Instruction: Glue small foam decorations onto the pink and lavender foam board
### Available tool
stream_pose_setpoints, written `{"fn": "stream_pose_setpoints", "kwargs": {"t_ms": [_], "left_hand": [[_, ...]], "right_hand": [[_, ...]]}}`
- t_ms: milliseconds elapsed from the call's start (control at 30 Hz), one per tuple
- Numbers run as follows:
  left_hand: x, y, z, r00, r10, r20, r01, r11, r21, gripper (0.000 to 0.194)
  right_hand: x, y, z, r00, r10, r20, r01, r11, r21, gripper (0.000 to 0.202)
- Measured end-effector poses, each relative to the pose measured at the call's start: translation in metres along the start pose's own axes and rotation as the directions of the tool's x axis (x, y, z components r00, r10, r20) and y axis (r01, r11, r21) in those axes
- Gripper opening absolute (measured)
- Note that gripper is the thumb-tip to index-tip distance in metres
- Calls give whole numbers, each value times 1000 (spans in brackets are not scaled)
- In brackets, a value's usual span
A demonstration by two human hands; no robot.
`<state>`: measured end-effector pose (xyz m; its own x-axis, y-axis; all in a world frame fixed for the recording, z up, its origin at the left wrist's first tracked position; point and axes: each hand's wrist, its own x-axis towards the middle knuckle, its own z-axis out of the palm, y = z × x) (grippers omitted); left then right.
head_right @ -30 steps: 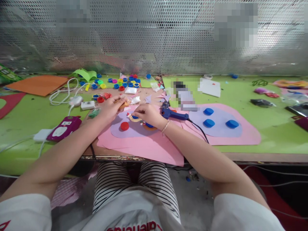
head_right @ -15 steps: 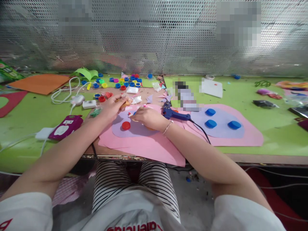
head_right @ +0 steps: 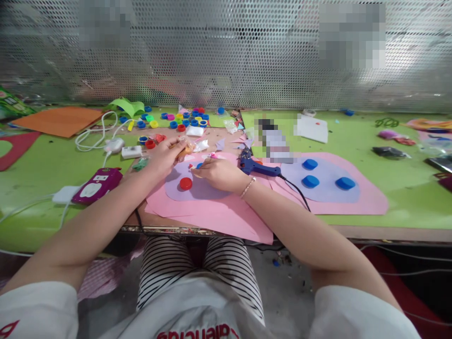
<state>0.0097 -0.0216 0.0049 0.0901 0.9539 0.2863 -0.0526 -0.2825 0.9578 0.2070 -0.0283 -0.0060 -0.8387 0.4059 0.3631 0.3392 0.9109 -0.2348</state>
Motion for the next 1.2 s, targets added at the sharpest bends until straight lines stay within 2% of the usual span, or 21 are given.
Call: {"fn": "stream_pose_setpoints", "kwargs": {"t_ms": [100, 333, 600, 733, 1000, 1200], "left_hand": [[-1, 2, 0, 1000, 6, 4, -6, 1000, -8, 27], [0, 3, 0, 1000, -16, -8, 17, 1000, 15, 28], [-1, 3, -1, 999, -22, -26, 23, 999, 39, 29], [0, 0, -2, 1000, -11, -23, 12, 999, 40, 29], [1, 0, -2, 1000, -12, -16, 13, 1000, 22, 28], [0, 2, -1, 999, -23, -39, 25, 999, 45, 27]], "right_hand": [[1, -2, -2, 1000, -10, -1, 10, 997, -73, 36], [-1, 1, -5, 1000, 11, -12, -12, 997, -80, 42], [2, -9, -2, 986, -164, 27, 167, 977, -130, 29], [4, -9, 3, 989, -132, 58, 142, 968, -208, 29], [2, -6, 5, 991, -107, 78, 123, 965, -231, 30], [0, -2, 4, 989, -125, 79, 135, 980, -146, 28]]}}
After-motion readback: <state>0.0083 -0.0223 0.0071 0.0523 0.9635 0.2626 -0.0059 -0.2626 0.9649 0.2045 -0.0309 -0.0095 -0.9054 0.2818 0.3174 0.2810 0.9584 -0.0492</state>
